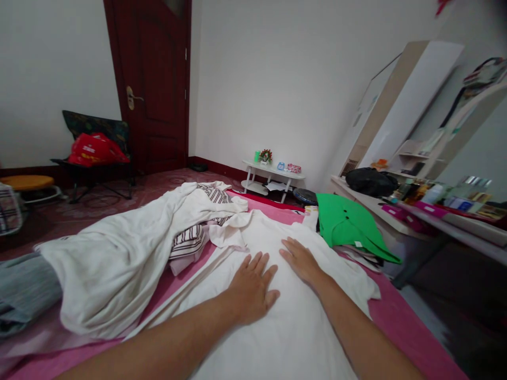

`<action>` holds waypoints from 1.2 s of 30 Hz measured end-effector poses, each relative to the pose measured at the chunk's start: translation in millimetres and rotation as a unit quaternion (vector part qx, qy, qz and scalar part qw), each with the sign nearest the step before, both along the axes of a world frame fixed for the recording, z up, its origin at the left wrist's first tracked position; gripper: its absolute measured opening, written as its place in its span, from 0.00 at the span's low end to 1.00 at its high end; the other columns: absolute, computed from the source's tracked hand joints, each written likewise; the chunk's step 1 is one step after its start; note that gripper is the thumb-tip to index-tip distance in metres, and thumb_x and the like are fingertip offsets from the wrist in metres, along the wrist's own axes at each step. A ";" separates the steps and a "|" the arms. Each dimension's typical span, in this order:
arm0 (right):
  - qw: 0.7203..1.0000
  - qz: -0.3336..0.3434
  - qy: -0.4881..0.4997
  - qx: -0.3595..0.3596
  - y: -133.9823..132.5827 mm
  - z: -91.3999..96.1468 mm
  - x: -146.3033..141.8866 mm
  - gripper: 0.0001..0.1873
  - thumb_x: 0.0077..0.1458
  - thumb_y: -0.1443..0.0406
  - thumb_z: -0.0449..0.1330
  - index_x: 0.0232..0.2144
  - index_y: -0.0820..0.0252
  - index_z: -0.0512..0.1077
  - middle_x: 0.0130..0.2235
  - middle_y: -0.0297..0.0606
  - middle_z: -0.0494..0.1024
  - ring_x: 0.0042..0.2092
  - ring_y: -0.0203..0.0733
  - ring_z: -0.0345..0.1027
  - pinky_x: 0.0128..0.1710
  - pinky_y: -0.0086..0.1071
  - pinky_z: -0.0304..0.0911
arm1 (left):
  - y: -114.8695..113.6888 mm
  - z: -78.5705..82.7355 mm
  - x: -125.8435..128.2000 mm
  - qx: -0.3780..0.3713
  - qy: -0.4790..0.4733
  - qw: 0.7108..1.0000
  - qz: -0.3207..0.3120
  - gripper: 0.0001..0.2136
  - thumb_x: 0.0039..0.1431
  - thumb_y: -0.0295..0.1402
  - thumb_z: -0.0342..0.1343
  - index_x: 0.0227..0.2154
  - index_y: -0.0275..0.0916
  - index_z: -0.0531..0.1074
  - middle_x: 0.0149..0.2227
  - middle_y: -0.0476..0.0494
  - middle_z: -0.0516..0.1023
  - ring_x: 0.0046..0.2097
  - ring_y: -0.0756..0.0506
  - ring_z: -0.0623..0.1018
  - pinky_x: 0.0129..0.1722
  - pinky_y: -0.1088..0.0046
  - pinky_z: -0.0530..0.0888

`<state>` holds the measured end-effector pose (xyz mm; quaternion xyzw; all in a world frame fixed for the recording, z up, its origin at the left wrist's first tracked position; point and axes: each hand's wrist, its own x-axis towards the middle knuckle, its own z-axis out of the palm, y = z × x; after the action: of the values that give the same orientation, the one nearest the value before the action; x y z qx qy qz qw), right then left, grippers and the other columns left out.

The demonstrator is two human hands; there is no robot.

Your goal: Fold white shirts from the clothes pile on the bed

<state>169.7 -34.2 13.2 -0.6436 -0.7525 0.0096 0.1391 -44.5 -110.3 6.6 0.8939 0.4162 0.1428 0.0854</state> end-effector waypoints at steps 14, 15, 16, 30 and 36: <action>0.999 -0.043 0.028 0.013 0.8 -22.5 6.7 0.25 0.61 0.53 0.45 0.58 0.52 0.63 0.64 0.36 0.57 0.65 0.45 0.46 0.62 0.46 0.42 | 58.0 75.2 -49.7 0.138 0.037 0.968 0.204 0.20 0.57 0.38 0.53 0.51 0.37 0.66 0.51 0.35 0.70 0.53 0.37 0.68 0.51 0.60 0.66; 0.999 -0.045 0.027 0.012 0.9 -22.7 6.4 0.25 0.61 0.53 0.45 0.58 0.52 0.63 0.64 0.36 0.57 0.65 0.45 0.46 0.62 0.46 0.42 | 67.4 78.6 -57.8 0.151 0.064 0.956 0.244 0.22 0.54 0.39 0.56 0.51 0.35 0.66 0.51 0.33 0.70 0.53 0.36 0.68 0.51 0.58 0.66; 0.998 -0.047 0.027 0.011 0.9 -22.7 6.1 0.25 0.61 0.54 0.46 0.58 0.52 0.63 0.64 0.36 0.57 0.65 0.45 0.46 0.62 0.46 0.42 | 76.2 80.4 -65.5 0.140 0.090 0.947 0.273 0.23 0.52 0.40 0.58 0.49 0.35 0.67 0.49 0.33 0.71 0.52 0.35 0.68 0.49 0.57 0.67; 0.999 -0.046 0.011 0.025 0.8 -23.6 7.1 0.24 0.61 0.55 0.46 0.57 0.53 0.64 0.63 0.38 0.59 0.64 0.46 0.48 0.61 0.46 0.45 | 187.2 158.0 -134.8 0.055 0.097 0.926 0.361 0.16 0.55 0.35 0.53 0.45 0.36 0.73 0.48 0.36 0.74 0.48 0.38 0.74 0.41 0.69 0.69; 0.999 -0.044 0.001 0.030 -3.4 -17.9 3.1 0.24 0.61 0.56 0.46 0.57 0.54 0.64 0.63 0.38 0.60 0.64 0.46 0.49 0.61 0.44 0.45 | 185.4 106.6 -127.1 0.137 0.147 0.921 0.333 0.10 0.54 0.25 0.53 0.38 0.30 0.75 0.42 0.28 0.75 0.50 0.34 0.71 0.50 0.56 0.61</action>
<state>172.8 -37.6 -4.7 -0.6714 -0.7235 -0.0182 0.1597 -171.6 75.1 113.2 0.7178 0.6740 0.0854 -0.1525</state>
